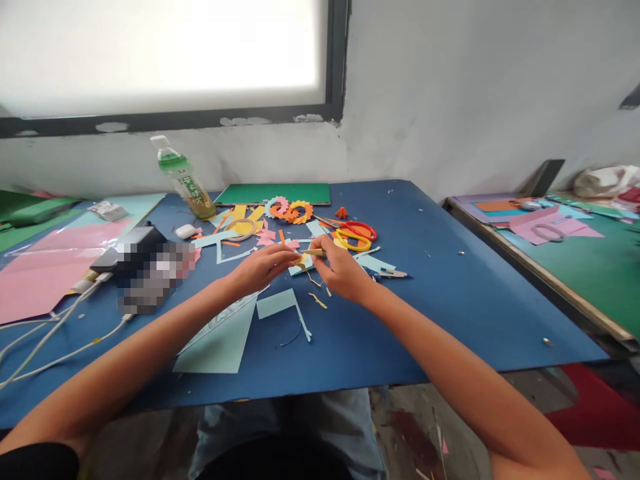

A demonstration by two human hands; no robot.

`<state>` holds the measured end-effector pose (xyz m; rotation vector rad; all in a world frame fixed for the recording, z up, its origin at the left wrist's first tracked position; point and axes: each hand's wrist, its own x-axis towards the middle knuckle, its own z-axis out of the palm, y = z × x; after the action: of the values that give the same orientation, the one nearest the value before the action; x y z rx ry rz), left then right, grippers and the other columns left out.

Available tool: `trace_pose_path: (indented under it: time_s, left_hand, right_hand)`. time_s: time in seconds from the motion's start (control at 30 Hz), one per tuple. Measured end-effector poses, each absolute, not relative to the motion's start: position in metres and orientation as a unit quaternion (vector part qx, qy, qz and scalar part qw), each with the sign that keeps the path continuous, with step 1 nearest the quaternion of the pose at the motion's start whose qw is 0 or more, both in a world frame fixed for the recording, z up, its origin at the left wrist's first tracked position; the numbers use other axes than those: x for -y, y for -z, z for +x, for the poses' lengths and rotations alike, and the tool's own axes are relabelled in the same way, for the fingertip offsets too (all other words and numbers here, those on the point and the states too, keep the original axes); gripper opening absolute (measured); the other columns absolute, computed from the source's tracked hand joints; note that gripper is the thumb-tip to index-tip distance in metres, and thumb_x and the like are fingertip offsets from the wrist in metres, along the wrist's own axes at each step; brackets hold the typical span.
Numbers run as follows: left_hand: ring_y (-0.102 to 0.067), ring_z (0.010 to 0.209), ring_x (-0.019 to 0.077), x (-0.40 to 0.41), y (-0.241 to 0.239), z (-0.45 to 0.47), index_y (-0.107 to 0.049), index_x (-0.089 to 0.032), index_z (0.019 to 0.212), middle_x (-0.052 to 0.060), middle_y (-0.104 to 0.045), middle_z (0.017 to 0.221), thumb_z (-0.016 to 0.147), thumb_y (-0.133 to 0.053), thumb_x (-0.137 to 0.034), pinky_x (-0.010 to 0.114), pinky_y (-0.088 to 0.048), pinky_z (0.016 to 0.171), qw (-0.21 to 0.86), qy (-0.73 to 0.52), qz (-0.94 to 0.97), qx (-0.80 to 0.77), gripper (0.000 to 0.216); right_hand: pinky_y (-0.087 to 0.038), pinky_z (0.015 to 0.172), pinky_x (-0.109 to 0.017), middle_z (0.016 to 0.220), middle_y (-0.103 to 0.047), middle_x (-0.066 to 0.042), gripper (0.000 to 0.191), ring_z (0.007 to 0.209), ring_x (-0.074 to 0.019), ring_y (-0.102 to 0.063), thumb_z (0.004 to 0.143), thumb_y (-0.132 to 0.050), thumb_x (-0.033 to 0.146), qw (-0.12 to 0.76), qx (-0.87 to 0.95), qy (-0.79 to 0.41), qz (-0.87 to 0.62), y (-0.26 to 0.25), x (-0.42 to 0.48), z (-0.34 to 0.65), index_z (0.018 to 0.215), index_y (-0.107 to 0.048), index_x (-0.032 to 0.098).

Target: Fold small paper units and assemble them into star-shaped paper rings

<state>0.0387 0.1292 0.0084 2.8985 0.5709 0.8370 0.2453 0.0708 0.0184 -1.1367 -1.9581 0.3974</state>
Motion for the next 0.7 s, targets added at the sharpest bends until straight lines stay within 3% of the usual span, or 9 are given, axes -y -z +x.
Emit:
trace_pose_path:
  time_s: [0.1, 0.2, 0.47, 0.7]
  left_hand:
    - [-0.063, 0.083, 0.0154, -0.134, -0.010, 0.041, -0.061, -0.013, 0.099, 0.010, -0.068, 0.090, 0.095, -0.038, -0.025, 0.028, -0.051, 0.072, 0.045, -0.339, 0.919, -0.196, 0.027]
    - [-0.064, 0.079, 0.0136, -0.136, -0.015, 0.044, -0.062, -0.012, 0.096, 0.009, -0.069, 0.085, 0.094, -0.040, -0.023, 0.026, -0.051, 0.071, 0.061, -0.400, 0.890, -0.212, 0.025]
    - [-0.060, 0.056, 0.0077, -0.110, -0.035, 0.047, -0.066, -0.014, 0.089, 0.003, -0.069, 0.070, 0.090, -0.050, -0.027, 0.017, -0.047, 0.052, 0.126, -0.455, 0.846, -0.247, 0.021]
    - [-0.061, 0.060, 0.0092, -0.087, -0.042, 0.040, -0.068, -0.013, 0.084, 0.004, -0.070, 0.074, 0.085, -0.055, -0.023, 0.017, -0.049, 0.055, 0.216, -0.434, 0.831, -0.271, 0.017]
  right_hand:
    - [-0.046, 0.068, -0.029, 0.083, -0.061, -0.003, 0.020, 0.073, -0.0154, -0.059, 0.082, -0.056, 0.032, 0.445, 0.766, -0.154, -0.439, -0.019, -0.078, 0.237, 0.095, -0.053, 0.017]
    - [-0.047, 0.067, -0.029, 0.087, -0.065, -0.005, 0.025, 0.072, -0.0158, -0.061, 0.076, -0.065, 0.034, 0.479, 0.751, -0.163, -0.424, -0.020, -0.083, 0.236, 0.093, -0.060, 0.016]
    - [-0.044, 0.061, -0.026, 0.067, -0.063, -0.002, 0.014, 0.064, -0.0135, -0.057, 0.080, -0.059, 0.026, 0.501, 0.742, -0.177, -0.409, -0.032, -0.070, 0.235, 0.070, -0.064, 0.017]
    - [-0.041, 0.057, -0.025, 0.066, -0.062, -0.001, 0.014, 0.060, -0.0124, -0.055, 0.079, -0.058, 0.024, 0.482, 0.747, -0.252, -0.382, -0.039, -0.053, 0.228, 0.069, -0.064, 0.017]
